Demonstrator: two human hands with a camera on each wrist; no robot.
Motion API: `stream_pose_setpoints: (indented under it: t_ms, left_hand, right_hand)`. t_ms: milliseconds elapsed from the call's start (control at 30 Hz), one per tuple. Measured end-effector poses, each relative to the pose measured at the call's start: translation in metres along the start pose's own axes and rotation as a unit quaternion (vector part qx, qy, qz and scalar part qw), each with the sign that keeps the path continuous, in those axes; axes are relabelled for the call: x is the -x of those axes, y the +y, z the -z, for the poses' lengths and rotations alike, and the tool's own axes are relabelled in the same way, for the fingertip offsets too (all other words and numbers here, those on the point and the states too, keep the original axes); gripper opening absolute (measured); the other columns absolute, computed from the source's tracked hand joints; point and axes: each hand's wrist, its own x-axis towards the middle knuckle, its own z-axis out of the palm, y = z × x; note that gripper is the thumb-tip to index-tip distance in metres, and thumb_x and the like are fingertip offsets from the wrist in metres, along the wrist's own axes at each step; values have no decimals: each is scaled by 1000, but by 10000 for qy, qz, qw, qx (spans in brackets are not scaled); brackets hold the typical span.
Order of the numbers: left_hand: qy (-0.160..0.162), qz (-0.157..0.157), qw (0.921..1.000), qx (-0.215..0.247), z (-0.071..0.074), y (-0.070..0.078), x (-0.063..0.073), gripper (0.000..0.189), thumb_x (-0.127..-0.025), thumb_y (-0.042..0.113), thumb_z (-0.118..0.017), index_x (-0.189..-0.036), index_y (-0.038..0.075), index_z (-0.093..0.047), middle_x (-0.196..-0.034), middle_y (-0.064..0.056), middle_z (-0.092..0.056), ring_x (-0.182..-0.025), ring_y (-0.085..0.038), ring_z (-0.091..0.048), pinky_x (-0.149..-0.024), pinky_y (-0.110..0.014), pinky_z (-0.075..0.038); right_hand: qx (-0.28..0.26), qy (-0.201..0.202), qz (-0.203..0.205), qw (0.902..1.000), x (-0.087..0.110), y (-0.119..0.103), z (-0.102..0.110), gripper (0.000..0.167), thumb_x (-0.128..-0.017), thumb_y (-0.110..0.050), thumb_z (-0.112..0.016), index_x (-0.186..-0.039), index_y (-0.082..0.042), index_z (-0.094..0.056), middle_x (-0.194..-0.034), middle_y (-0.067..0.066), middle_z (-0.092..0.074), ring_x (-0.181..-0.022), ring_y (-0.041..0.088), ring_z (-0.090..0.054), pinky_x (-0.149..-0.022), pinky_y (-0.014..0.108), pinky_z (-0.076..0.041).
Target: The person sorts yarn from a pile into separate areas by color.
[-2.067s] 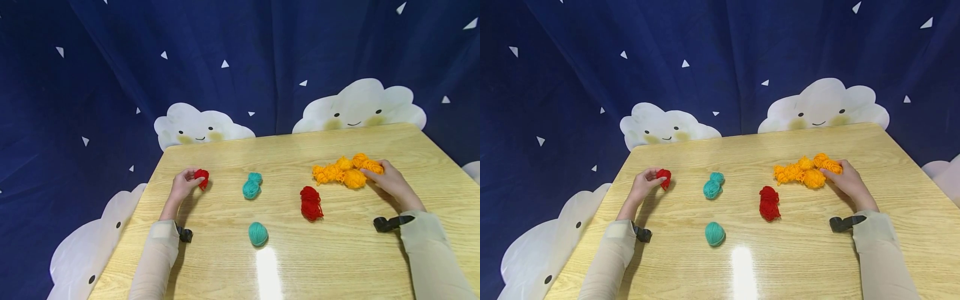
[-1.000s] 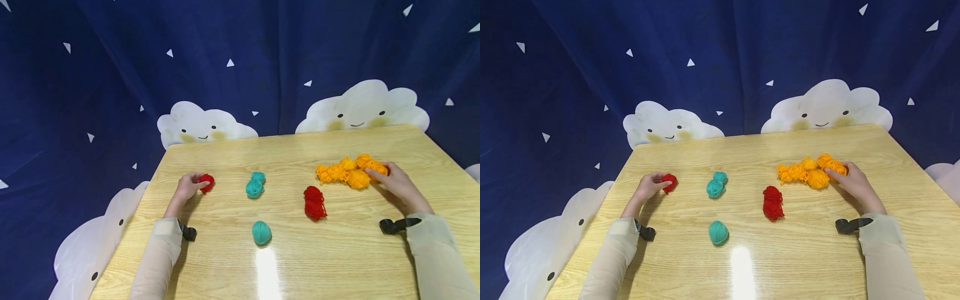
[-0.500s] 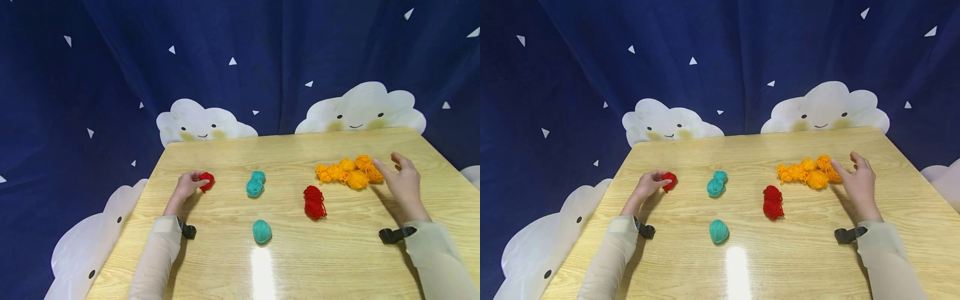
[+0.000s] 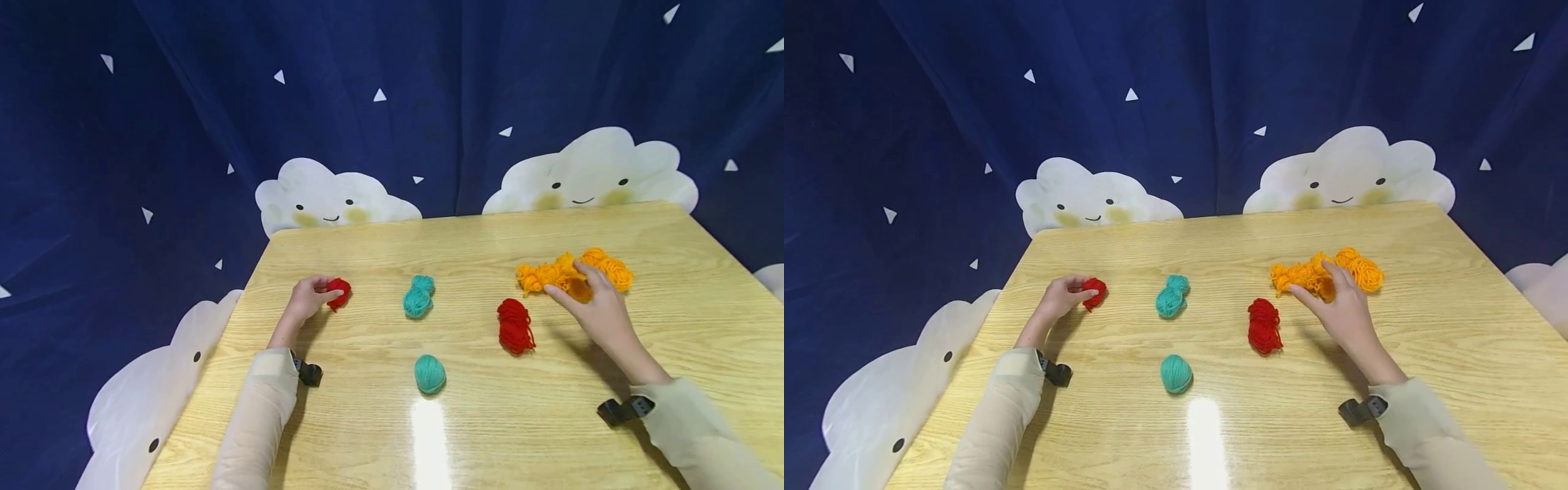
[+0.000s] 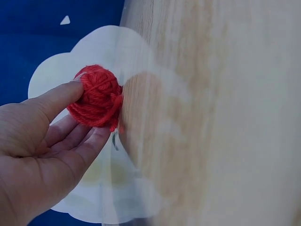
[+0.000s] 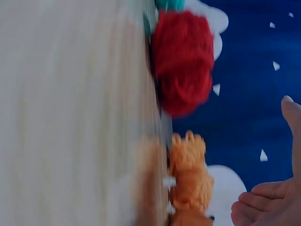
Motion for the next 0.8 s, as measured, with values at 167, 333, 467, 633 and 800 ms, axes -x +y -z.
stream_pose_setpoints:
  t_ms: [167, 333, 467, 633, 800]
  left_hand:
    - [-15, 51, 10000, 43, 0, 0, 0, 41, -90, 17, -71, -125, -3, -61, -122, -23, -65, -112, -33, -61, -93, -36, -52]
    - [-24, 58, 10000, 37, 0, -1, -1, 42, -90, 18, -71, -125, -2, -61, -123, -23, -65, -112, -33, -62, -93, -36, -52]
    - [-21, 36, 10000, -4, 0, -2, -2, 42, -90, 18, -71, -125, -2, -61, -122, -23, -65, -113, -33, -61, -94, -37, -52]
    - [5, 50, 10000, -37, 0, -2, -1, 41, -90, 17, -71, -125, -2, -61, -123, -23, -65, -114, -34, -61, -97, -40, -51]
    - [1, 40, 10000, -60, 0, -3, -1, 41, -90, 17, -71, -125, -3, -61, -123, -23, -64, -114, -34, -61, -97, -41, -51]
  right_hand:
    - [103, -404, 217, 9989, 8, -9, -12, 89, -90, -49, -65, -153, 0, -26, -155, 32, -26, -137, 59, -26, -101, 77, -26]
    - [343, -851, 430, 9949, 14, -17, -21, 93, -86, -51, -70, -151, 1, -29, -152, 33, -31, -136, 58, -28, -102, 76, -27]
    - [495, -1067, 671, 9908, 19, -20, -29, 94, -81, -51, -75, -148, 2, -35, -150, 32, -36, -135, 55, -34, -104, 72, -31]
    - [501, -1274, 876, 9867, 22, -22, -37, 96, -78, -49, -79, -146, 5, -37, -148, 32, -38, -134, 52, -38, -106, 67, -33]
    - [423, -1377, 1032, 9842, 25, -21, -43, 95, -77, -46, -81, -144, 6, -38, -146, 31, -41, -131, 49, -42, -106, 64, -36]
